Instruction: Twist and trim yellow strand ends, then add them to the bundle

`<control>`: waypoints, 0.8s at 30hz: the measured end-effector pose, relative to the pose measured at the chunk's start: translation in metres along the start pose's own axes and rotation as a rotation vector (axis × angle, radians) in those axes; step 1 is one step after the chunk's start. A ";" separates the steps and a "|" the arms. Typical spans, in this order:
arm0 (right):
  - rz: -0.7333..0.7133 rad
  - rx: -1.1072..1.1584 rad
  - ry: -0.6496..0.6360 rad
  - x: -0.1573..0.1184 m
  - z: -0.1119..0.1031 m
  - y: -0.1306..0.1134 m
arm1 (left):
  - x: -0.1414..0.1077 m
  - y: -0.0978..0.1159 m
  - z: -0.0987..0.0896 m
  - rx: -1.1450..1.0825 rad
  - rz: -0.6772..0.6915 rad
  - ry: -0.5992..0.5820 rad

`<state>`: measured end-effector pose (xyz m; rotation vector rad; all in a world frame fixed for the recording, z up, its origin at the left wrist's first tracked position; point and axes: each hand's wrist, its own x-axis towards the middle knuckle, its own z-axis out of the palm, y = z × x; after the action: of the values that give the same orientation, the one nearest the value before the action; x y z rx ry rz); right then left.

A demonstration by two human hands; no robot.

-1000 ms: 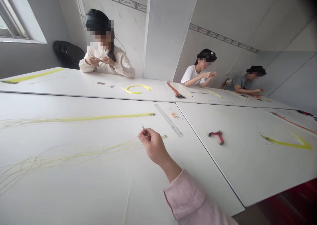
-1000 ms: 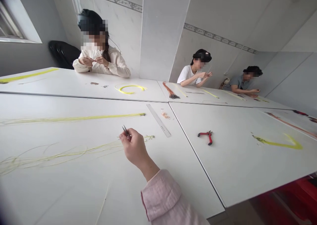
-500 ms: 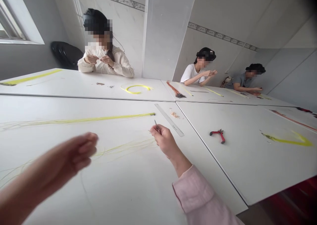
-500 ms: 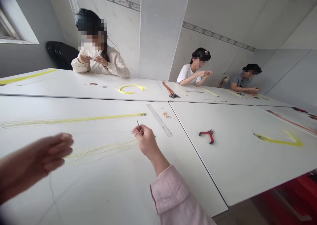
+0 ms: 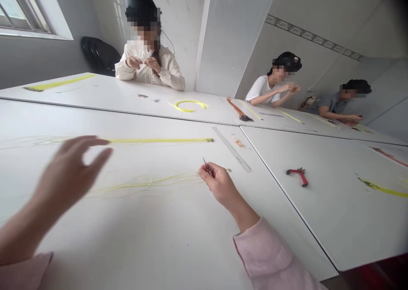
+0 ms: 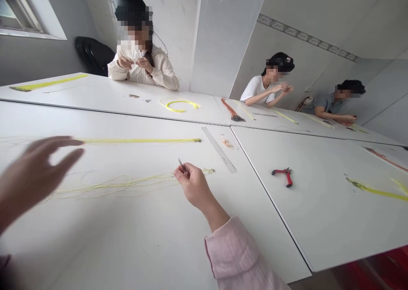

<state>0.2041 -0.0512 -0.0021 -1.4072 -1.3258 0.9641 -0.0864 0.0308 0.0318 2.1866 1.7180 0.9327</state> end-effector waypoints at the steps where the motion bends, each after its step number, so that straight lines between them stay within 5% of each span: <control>1: -0.005 -0.016 -0.018 -0.002 0.004 -0.002 | -0.007 0.017 0.010 0.017 0.035 -0.046; 5: -0.011 -0.054 -0.059 -0.011 0.017 -0.006 | -0.029 0.068 0.050 -0.267 0.169 -0.482; 10: -0.029 -0.113 -0.023 -0.014 0.026 -0.004 | -0.039 0.074 0.076 -0.665 -0.020 -0.681; 18: 0.040 -0.051 0.097 -0.010 0.024 -0.004 | -0.040 0.065 0.078 -0.833 -0.246 -0.676; 24: 0.209 0.128 -0.081 -0.013 0.031 0.001 | -0.043 0.067 0.075 -0.845 -0.281 -0.607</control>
<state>0.1728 -0.0608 -0.0113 -1.4398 -1.1691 1.2348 0.0064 -0.0131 -0.0068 1.4104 1.0256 0.6436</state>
